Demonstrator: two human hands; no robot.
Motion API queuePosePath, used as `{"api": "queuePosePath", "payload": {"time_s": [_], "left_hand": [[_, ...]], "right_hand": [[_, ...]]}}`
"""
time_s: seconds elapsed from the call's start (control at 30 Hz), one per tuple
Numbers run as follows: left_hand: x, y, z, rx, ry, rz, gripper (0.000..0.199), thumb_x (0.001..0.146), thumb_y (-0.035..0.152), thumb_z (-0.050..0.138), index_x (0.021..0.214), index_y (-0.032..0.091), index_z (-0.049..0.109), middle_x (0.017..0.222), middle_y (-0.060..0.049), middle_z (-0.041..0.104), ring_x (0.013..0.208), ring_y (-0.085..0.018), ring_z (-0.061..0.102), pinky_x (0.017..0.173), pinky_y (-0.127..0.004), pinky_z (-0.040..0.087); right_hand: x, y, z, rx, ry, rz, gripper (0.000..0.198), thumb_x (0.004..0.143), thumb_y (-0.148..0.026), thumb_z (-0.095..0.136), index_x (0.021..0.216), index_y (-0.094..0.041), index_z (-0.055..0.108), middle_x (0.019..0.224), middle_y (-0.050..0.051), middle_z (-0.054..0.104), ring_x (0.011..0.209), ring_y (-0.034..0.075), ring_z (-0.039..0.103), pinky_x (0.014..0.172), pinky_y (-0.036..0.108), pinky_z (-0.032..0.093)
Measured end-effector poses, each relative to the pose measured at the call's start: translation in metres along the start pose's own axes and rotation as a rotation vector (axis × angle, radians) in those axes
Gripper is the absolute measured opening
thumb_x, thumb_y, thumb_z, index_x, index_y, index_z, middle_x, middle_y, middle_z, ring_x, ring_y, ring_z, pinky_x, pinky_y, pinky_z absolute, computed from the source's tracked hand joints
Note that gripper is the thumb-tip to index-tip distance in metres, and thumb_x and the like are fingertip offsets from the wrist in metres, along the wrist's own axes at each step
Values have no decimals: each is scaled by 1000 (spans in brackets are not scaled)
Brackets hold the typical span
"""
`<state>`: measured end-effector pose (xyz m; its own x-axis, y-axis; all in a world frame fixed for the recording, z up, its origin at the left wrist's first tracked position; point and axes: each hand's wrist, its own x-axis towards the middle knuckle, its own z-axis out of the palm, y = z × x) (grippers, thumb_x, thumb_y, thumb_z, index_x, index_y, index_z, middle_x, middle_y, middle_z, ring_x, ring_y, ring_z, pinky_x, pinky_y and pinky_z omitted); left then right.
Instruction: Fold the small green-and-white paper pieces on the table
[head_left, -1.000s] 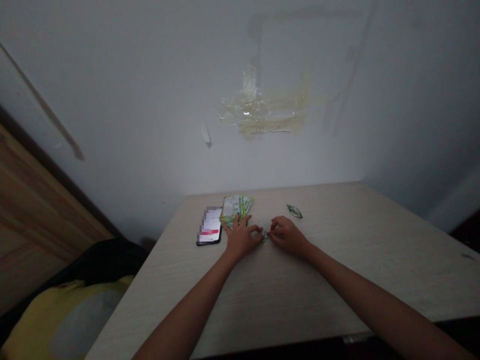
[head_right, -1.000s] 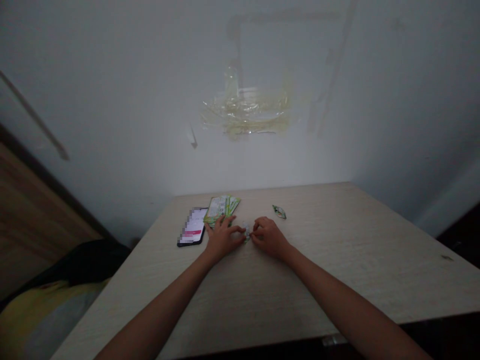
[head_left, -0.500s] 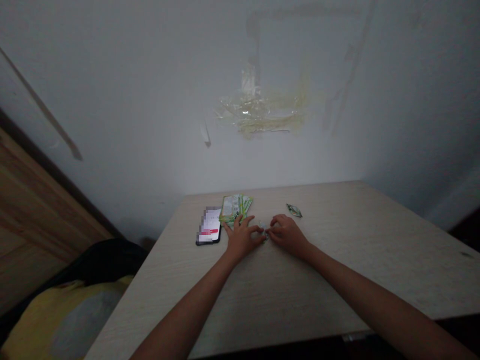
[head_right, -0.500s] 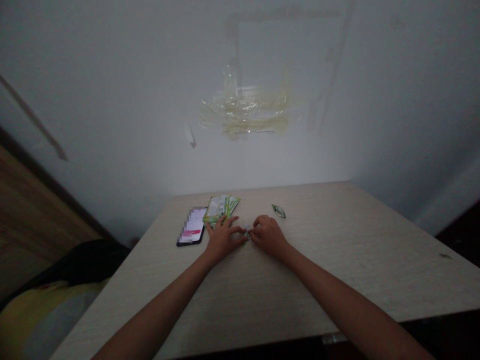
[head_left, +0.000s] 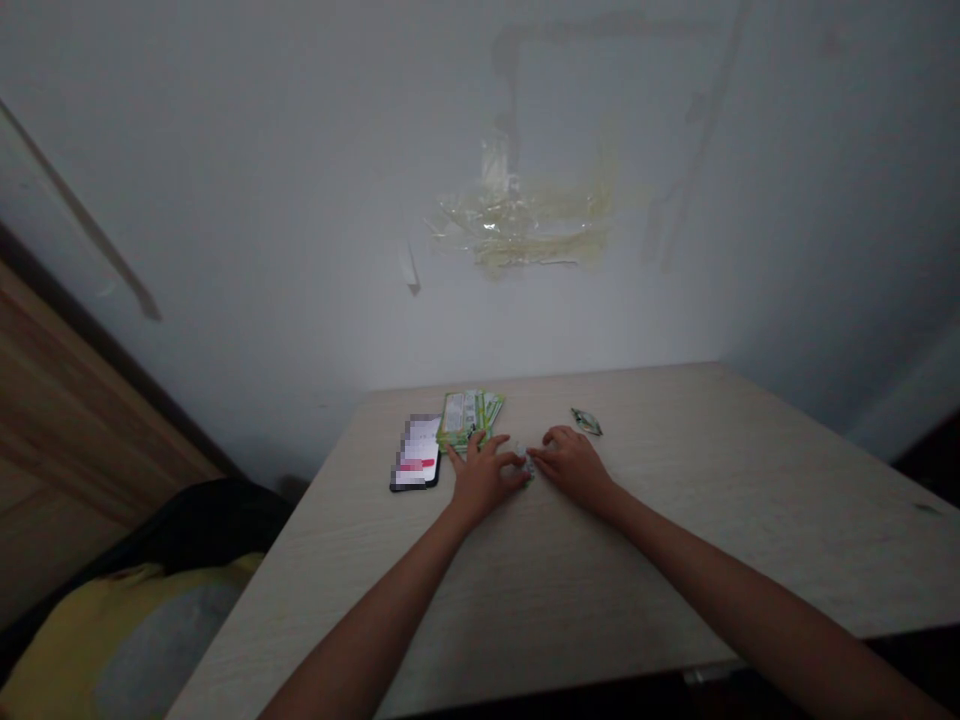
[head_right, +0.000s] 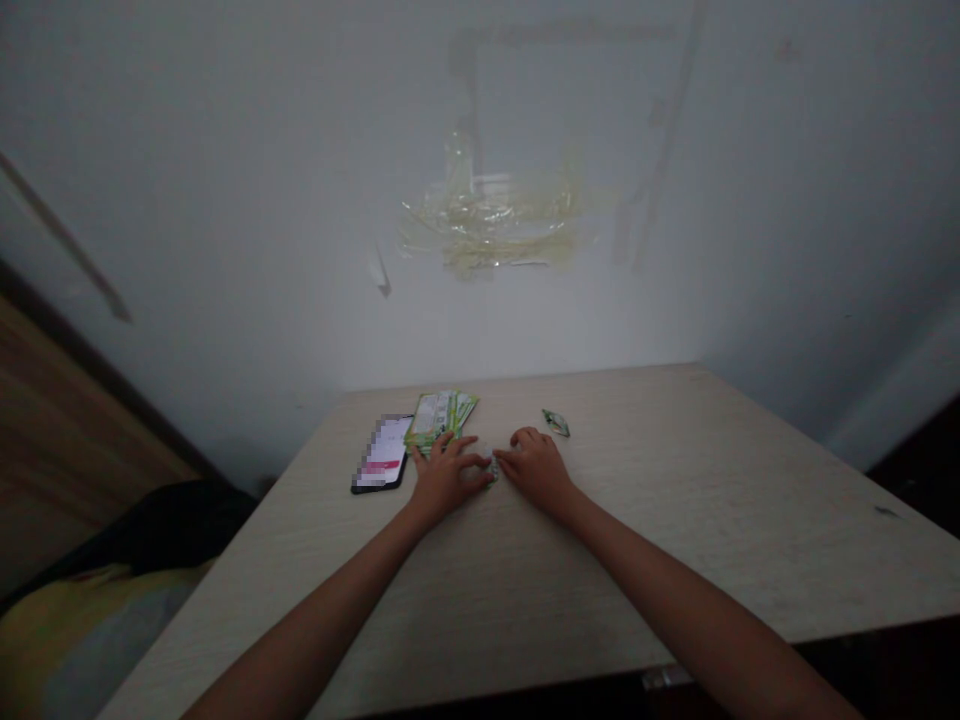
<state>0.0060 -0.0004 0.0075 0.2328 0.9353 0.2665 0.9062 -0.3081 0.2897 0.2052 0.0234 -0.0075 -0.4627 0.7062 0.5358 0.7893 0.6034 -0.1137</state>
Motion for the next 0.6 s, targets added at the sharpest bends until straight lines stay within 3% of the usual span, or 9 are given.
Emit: {"api": "queuePosePath", "payload": {"time_s": [0.3, 0.47, 0.6], "left_hand": [[-1, 4, -4, -16, 10, -48, 21, 80, 53, 62, 92, 39, 72, 136, 3, 54, 137, -34, 29, 105, -75, -4], [-1, 2, -3, -22, 47, -52, 31, 76, 55, 68, 104, 42, 69, 135, 2, 56, 136, -34, 30, 106, -74, -4], [0, 0, -3, -18, 11, -66, 28, 75, 55, 68, 100, 44, 72, 136, 3, 55, 137, -35, 29, 107, -72, -7]], "right_hand": [[-2, 1, 1, 63, 6, -76, 16, 87, -27, 62, 98, -26, 74, 97, 8, 59, 98, 21, 51, 84, 35, 41], [-4, 0, 2, 69, 17, -81, 16, 87, -27, 62, 98, -26, 74, 98, 8, 59, 99, 22, 52, 86, 36, 41], [-5, 0, 2, 70, 13, -74, 18, 87, -26, 63, 101, -26, 73, 100, 9, 59, 100, 22, 52, 87, 37, 42]]}}
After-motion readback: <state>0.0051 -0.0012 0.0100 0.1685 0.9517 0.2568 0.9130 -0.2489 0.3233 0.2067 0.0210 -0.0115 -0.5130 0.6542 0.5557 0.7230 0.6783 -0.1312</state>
